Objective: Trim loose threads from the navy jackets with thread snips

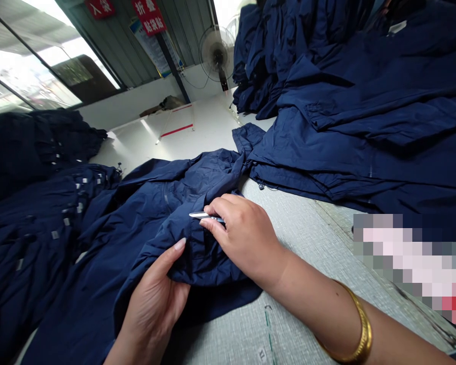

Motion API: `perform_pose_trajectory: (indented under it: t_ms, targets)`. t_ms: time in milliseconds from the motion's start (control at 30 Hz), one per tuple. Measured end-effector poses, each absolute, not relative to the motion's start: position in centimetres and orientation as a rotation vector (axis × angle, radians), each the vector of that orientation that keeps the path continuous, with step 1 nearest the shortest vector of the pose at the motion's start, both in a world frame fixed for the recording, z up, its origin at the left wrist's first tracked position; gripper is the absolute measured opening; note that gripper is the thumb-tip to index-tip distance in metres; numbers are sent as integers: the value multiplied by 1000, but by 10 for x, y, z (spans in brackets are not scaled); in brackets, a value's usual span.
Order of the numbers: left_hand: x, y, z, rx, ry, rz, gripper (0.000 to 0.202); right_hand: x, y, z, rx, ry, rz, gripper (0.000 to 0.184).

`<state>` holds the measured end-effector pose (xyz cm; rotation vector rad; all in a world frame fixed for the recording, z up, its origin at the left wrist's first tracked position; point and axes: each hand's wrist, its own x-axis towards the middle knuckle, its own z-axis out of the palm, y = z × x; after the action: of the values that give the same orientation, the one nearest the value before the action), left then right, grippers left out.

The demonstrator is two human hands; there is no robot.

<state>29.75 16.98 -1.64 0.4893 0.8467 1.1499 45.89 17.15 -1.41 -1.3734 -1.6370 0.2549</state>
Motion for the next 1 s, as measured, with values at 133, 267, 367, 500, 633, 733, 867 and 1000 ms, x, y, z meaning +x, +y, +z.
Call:
perform_pose_trajectory:
  t_ms: [133, 267, 367, 500, 633, 733, 867, 1000]
  targets:
    - [296, 170, -13, 447, 886, 1167, 62, 462, 172, -14, -1354, -1590, 227, 3]
    - [294, 172, -11, 371, 890, 1140, 56, 464, 172, -13, -1300, -1617, 232, 5]
    - [293, 174, -9, 328, 870, 1138, 56, 463, 172, -13, -1289, -1663, 227, 6]
    - [293, 175, -7, 292, 851, 1132, 59, 463, 171, -13, -1295, -1699, 234, 6]
    - [292, 174, -7, 289, 830, 1122, 59, 463, 171, -14, -1289, -1710, 227, 7]
    - [291, 174, -8, 285, 821, 1125, 60, 462, 171, -14, -1278, -1712, 223, 9]
    - [291, 174, -9, 265, 825, 1125, 60, 461, 170, -14, -1264, -1720, 217, 9]
    - [291, 174, -10, 248, 820, 1129, 59, 459, 170, -16, -1240, -1721, 204, 10]
